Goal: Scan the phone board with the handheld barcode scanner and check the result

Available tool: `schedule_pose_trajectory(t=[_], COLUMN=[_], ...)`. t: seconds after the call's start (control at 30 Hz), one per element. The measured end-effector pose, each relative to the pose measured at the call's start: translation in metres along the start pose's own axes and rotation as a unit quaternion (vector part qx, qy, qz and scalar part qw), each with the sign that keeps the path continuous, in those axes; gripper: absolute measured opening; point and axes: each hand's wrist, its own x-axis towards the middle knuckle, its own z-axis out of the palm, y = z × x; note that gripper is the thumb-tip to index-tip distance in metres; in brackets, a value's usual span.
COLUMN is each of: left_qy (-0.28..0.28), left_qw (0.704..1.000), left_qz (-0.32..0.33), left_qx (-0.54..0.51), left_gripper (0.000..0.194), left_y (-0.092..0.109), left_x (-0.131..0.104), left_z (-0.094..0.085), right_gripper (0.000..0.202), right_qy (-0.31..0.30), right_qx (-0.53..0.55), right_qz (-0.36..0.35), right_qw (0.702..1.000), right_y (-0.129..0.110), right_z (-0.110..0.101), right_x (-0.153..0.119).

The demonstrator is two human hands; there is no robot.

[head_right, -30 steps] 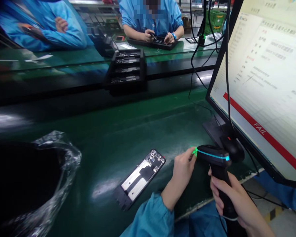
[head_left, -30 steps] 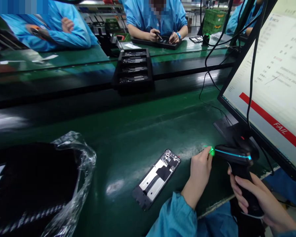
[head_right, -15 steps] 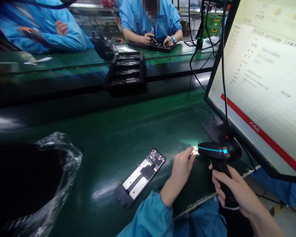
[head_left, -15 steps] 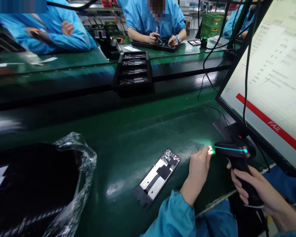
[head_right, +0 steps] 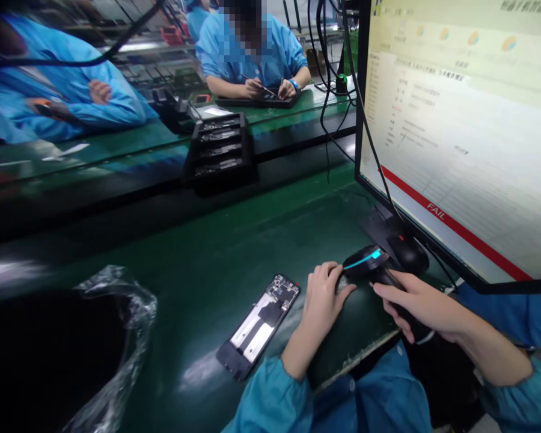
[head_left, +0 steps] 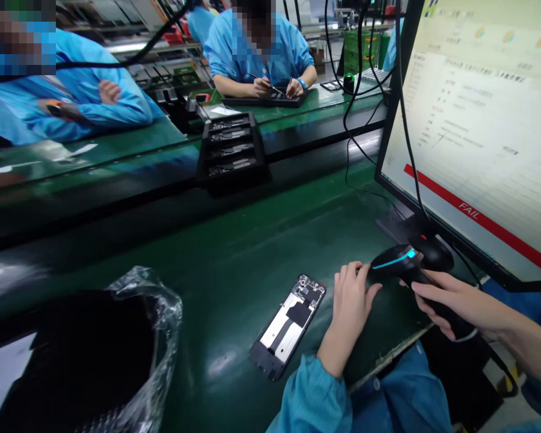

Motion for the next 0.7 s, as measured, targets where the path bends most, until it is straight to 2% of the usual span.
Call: schedule_pose_trajectory(t=[0.1,0.3,0.37,0.53,0.7], left_qy=[-0.017,-0.044,-0.038,-0.013,-0.009], left_qw=[0.999,0.994,0.994,0.999,0.999], left_qz=[0.05,0.103,0.101,0.047,0.042], left_qx=[-0.002,0.007,-0.006,-0.025,-0.014], left_gripper=[0.046,0.047,0.044,0.027,0.012], left_y=[-0.003,-0.005,-0.006,-0.007,-0.008], left_x=[-0.012,-0.02,-0.017,-0.004,0.009], left_z=[-0.006,-0.007,-0.005,-0.002,0.0], right_gripper=[0.043,0.045,0.045,0.044,0.046], right_qy=[-0.002,0.015,0.017,0.008,0.014], right_qx=[-0.015,-0.007,-0.001,0.017,0.043], right_qz=[-0.001,0.002,0.01,0.03,0.032], right_qw=[1.0,1.0,1.0,0.999,0.998], right_y=[-0.006,-0.012,-0.011,-0.008,-0.006], right_z=[0.0,-0.004,-0.004,-0.004,-0.002], right_x=[0.002,0.002,0.002,0.002,-0.001])
